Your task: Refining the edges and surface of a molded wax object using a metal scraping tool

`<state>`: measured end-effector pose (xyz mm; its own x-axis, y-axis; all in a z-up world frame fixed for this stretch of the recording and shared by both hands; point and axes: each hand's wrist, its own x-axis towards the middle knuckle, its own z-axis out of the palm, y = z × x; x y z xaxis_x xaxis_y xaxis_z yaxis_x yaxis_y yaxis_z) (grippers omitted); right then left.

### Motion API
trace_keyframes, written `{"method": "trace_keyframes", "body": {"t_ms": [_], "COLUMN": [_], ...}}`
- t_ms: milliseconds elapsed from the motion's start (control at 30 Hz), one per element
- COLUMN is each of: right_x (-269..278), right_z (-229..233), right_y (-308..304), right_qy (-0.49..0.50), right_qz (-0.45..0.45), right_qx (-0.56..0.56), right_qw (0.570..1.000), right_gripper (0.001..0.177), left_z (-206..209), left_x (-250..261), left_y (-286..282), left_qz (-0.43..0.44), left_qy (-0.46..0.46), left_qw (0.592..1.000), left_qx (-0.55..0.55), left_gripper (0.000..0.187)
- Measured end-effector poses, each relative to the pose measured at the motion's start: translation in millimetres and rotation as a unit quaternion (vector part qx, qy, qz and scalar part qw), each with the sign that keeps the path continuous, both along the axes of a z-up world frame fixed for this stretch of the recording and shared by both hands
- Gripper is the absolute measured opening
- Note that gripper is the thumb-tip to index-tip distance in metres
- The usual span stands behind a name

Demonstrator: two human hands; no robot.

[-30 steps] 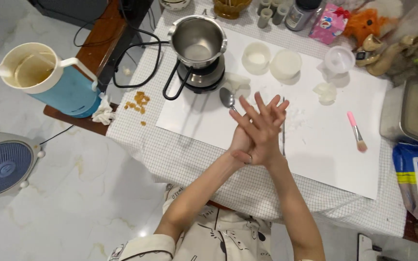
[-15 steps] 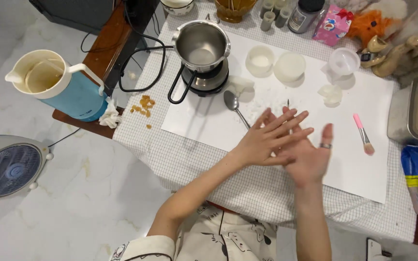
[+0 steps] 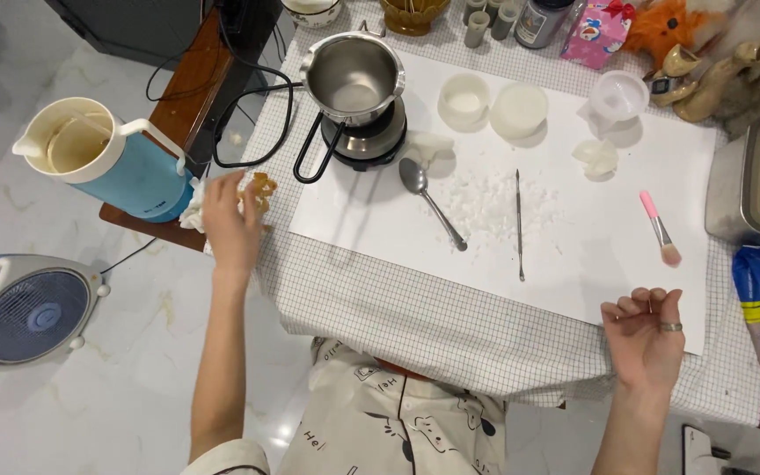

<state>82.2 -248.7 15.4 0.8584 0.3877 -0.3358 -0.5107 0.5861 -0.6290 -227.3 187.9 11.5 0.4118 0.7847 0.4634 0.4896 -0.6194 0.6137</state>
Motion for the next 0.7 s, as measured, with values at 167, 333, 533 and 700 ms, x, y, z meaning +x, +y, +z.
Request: {"method": "trace_keyframes", "body": {"t_ms": [167, 333, 533, 700], "right_x": [-9, -8, -7, -6], "right_z": [0, -2, -11, -9], "right_y": [-5, 6, 16, 23], "right_qy": [0.064, 0.063, 0.051, 0.043], "right_qz": [-0.03, -0.034, -0.004, -0.001], "right_qx": [-0.013, -0.006, 0.02, 0.011], "right_qw": [0.997, 0.997, 0.998, 0.999], "right_gripper": [0.016, 0.017, 0.019, 0.019], "left_z": [-4, -9, -23, -66], "left_x": [-4, 11, 16, 5], "left_y": [31, 44, 61, 92], "left_qz": [0.056, 0.034, 0.041, 0.054], "left_qy": [0.246, 0.358, 0.384, 0.39], "left_qw": [0.953, 0.92, 0.909, 0.895], "left_qx": [0.167, 0.158, 0.159, 0.21], "left_gripper": [0.038, 0.034, 0.021, 0.02]}}
